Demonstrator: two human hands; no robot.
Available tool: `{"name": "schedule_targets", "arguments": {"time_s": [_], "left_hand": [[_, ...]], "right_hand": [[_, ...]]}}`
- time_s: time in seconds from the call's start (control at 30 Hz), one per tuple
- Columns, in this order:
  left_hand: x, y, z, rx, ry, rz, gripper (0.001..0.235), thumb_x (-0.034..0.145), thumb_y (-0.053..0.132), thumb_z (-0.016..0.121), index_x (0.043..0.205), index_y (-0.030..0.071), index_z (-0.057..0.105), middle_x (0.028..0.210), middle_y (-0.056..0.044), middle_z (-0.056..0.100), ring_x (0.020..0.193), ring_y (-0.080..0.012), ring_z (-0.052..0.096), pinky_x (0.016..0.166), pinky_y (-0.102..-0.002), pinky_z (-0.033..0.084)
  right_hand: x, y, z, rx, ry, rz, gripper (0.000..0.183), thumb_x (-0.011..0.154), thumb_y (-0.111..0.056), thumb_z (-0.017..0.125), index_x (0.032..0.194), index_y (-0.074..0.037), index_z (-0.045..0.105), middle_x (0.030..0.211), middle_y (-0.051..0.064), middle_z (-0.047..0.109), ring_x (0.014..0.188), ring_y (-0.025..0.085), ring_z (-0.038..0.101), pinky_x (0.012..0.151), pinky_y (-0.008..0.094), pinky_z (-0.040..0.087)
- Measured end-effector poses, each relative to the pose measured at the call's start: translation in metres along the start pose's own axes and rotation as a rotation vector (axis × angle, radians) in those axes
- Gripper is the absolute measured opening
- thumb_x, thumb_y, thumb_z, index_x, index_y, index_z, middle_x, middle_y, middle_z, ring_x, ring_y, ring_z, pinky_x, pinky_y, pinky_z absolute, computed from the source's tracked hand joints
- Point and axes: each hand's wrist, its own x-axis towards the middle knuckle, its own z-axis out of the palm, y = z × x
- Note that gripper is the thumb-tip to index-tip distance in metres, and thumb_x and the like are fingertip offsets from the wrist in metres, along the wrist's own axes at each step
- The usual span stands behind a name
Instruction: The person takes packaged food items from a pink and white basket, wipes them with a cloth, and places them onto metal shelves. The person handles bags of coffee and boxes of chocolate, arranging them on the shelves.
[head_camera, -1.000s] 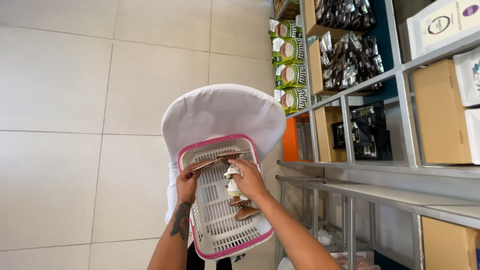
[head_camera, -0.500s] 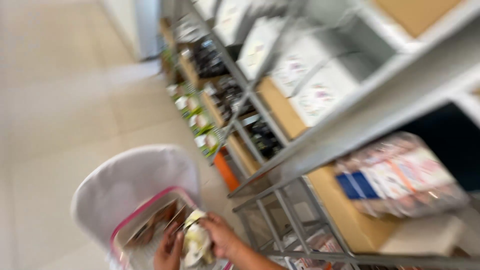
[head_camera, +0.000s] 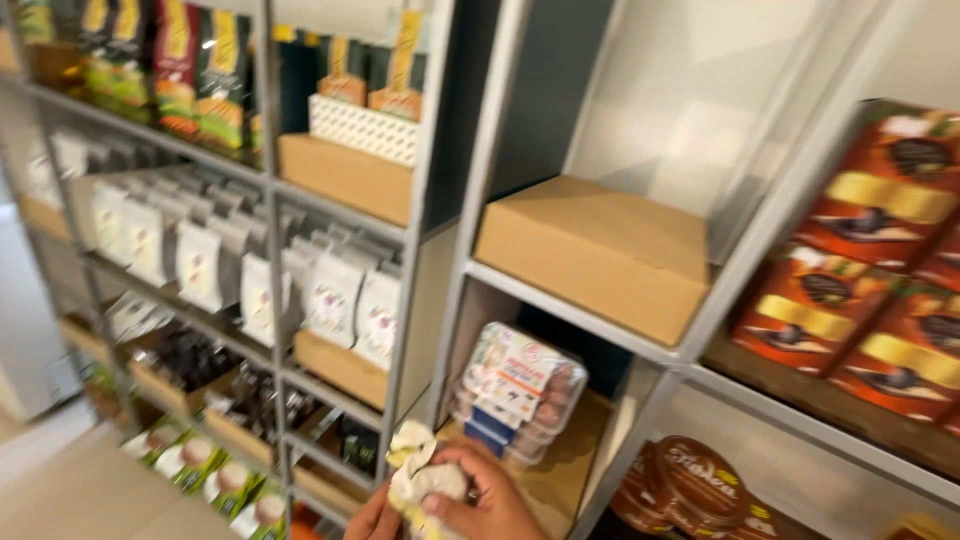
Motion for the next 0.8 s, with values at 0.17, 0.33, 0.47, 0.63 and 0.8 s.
{"name": "schedule_targets", "arguments": {"time_s": [0.17, 0.33, 0.47, 0.63, 0.8], "left_hand": [[0.088, 0.24, 0.147, 0.2, -0.208, 0.239, 0.053, 0.085, -0.004, 0.062, 0.138, 0.001, 0.06, 0.143, -0.015, 0.062, 0.131, -0.024, 0.061, 0.104, -0.035, 0.05], [0.163, 0.338, 0.211, 0.401, -0.159, 0.586, 0.045, 0.09, 0.002, 0.064, 0.135, 0.004, 0.063, 0.14, -0.015, 0.065, 0.126, -0.031, 0.066, 0.088, -0.036, 0.058], [0.224, 0.335, 0.229, 0.594, -0.007, 0.894, 0.035, 0.093, 0.005, 0.065, 0.127, 0.0, 0.066, 0.133, -0.02, 0.065, 0.126, -0.0398, 0.061, 0.103, -0.044, 0.05], [0.262, 0.311, 0.227, 0.777, 0.106, 0.992, 0.023, 0.093, 0.007, 0.066, 0.114, -0.001, 0.069, 0.121, -0.019, 0.068, 0.124, -0.0389, 0.061, 0.113, -0.05, 0.042], [0.261, 0.308, 0.226, 0.699, 0.138, 0.964, 0.02, 0.094, 0.01, 0.067, 0.111, 0.0, 0.071, 0.119, -0.017, 0.069, 0.124, -0.0365, 0.061, 0.114, -0.048, 0.043]], "right_hand": [[0.002, -0.171, -0.054, -0.535, 0.106, -0.133, 0.049, 0.086, -0.003, 0.067, 0.134, -0.01, 0.064, 0.155, 0.01, 0.037, 0.142, 0.022, 0.049, 0.105, 0.035, 0.053], [0.038, -0.276, -0.107, -1.098, 0.41, -0.363, 0.053, 0.09, -0.015, 0.072, 0.139, -0.009, 0.051, 0.14, 0.013, 0.053, 0.125, 0.028, 0.058, 0.081, 0.035, 0.059], [0.074, -0.322, -0.149, -1.599, 0.53, -0.572, 0.041, 0.1, -0.011, 0.067, 0.137, -0.003, 0.052, 0.138, 0.023, 0.055, 0.118, 0.043, 0.061, 0.099, 0.047, 0.054], [0.124, -0.328, -0.155, -1.876, 0.309, 0.577, 0.055, 0.091, -0.01, 0.065, 0.143, -0.003, 0.049, 0.127, 0.024, 0.064, 0.115, 0.037, 0.065, 0.099, 0.043, 0.054], [0.192, -0.312, -0.143, -1.656, 0.168, 0.503, 0.051, 0.094, -0.012, 0.06, 0.144, -0.012, 0.049, 0.129, 0.021, 0.066, 0.117, 0.035, 0.064, 0.097, 0.044, 0.053]]}}
